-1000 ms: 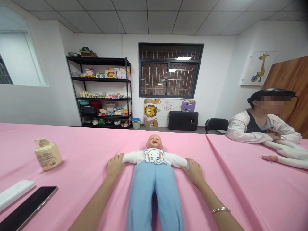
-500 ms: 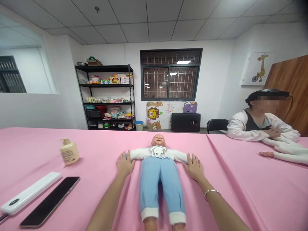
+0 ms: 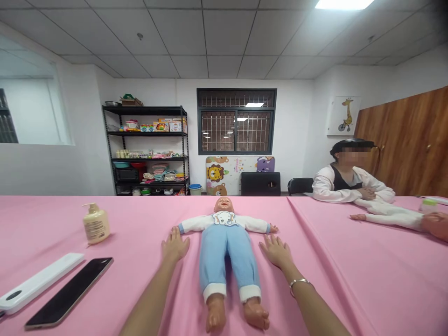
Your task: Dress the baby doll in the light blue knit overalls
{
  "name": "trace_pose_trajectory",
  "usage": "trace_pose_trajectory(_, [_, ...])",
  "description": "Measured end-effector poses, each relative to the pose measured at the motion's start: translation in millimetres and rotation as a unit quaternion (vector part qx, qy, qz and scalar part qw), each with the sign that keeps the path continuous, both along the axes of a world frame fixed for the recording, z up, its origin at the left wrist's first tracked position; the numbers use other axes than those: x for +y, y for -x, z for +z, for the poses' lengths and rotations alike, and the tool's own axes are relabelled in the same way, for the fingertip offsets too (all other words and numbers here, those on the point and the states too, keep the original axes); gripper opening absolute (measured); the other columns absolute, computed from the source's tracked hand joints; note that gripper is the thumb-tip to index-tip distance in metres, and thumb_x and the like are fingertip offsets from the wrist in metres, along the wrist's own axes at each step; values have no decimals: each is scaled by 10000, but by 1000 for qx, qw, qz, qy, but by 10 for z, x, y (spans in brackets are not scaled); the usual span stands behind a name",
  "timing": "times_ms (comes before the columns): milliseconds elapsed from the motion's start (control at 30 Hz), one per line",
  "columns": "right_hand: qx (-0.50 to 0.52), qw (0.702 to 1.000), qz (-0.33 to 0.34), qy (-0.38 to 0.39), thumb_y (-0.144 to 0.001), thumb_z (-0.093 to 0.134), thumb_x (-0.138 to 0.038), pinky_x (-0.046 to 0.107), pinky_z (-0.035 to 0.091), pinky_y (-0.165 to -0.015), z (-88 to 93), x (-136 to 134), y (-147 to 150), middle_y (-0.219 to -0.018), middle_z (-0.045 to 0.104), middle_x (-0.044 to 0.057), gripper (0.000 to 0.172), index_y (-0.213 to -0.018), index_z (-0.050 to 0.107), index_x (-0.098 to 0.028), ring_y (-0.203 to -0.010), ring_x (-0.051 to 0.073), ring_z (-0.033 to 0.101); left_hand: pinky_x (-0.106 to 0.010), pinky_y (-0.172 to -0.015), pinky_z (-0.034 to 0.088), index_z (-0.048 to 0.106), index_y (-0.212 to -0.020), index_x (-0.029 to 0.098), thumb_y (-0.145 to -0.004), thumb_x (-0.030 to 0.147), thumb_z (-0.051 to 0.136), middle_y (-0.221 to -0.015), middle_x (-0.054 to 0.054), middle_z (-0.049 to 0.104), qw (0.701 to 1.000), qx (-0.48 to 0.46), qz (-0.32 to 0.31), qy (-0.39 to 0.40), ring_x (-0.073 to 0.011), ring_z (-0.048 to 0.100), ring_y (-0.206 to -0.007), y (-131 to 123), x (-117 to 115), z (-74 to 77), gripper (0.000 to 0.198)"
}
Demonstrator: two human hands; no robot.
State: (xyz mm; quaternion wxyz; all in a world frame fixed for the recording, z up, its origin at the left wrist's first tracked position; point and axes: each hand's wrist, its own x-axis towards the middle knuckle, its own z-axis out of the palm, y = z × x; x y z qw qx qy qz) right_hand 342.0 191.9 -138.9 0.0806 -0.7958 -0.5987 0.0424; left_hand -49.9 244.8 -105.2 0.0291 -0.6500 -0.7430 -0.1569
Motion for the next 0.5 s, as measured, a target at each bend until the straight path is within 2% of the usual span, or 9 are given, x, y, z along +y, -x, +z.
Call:
trace_pose_trajectory(133, [-8, 1000, 2, -29, -890, 231, -548, 535, 145, -1012, -7, -15, -21, -1405, 195, 85, 585, -1387, 255, -240, -1292, 298, 148, -525, -1018, 226, 131, -1389, 46, -829, 396, 264, -1453, -133, 140, 1000, -2, 10, -23, -292, 224, -1294, -29, -44, 15, 674])
trace_pose_trajectory(233, [2, 998, 19, -54, -886, 320, -495, 516, 159, -1026, -48, 4, -59, -1373, 264, 113, 558, -1347, 340, -181, -1278, 292, 200, -508, -982, 277, 234, -1355, 11, -814, 393, 358, -1370, -221, 304, 1000, -11, 14, -7, -342, 319, -1235, -90, -146, 94, 673])
trace_pose_trajectory(333, [111, 987, 20, -119, -862, 386, -429, 450, 215, -1041, -36, 19, 41, -1319, 341, 155, 586, -1335, 332, -89, -1246, 278, 282, -486, -968, 300, 232, -1354, 27, -780, 311, 461, -1310, -240, 379, 997, -50, -39, -49, -354, 359, -1208, -232, -283, 225, 681])
trace_pose_trajectory(400, [249, 948, 22, -195, -852, 359, -449, 397, 258, -1044, 32, 2, 241, -1316, 342, 165, 644, -1350, 272, -50, -1239, 258, 308, -444, -1015, 270, 217, -1358, 34, -811, 296, 430, -1340, -219, 350, 979, -128, -92, -127, -309, 315, -1251, -385, -379, 309, 643])
trace_pose_trajectory(467, [387, 888, 53, -245, -836, 309, -535, 370, 268, -1055, 135, -53, 519, -1356, 282, 150, 727, -1366, 217, -45, -1258, 238, 286, -384, -1053, 250, 185, -1374, 68, -843, 382, 399, -1385, -174, 298, 938, -249, -178, -162, -245, 272, -1287, -571, -478, 359, 653])
trace_pose_trajectory(500, [434, 863, 83, -246, -818, 304, -580, 371, 260, -1064, 188, -97, 666, -1376, 247, 136, 772, -1374, 199, -56, -1270, 233, 267, -370, -1078, 212, 178, -1383, 98, -848, 419, 390, -1411, -145, 260, 914, -297, -225, -159, -219, 225, -1310, -668, -531, 367, 659])
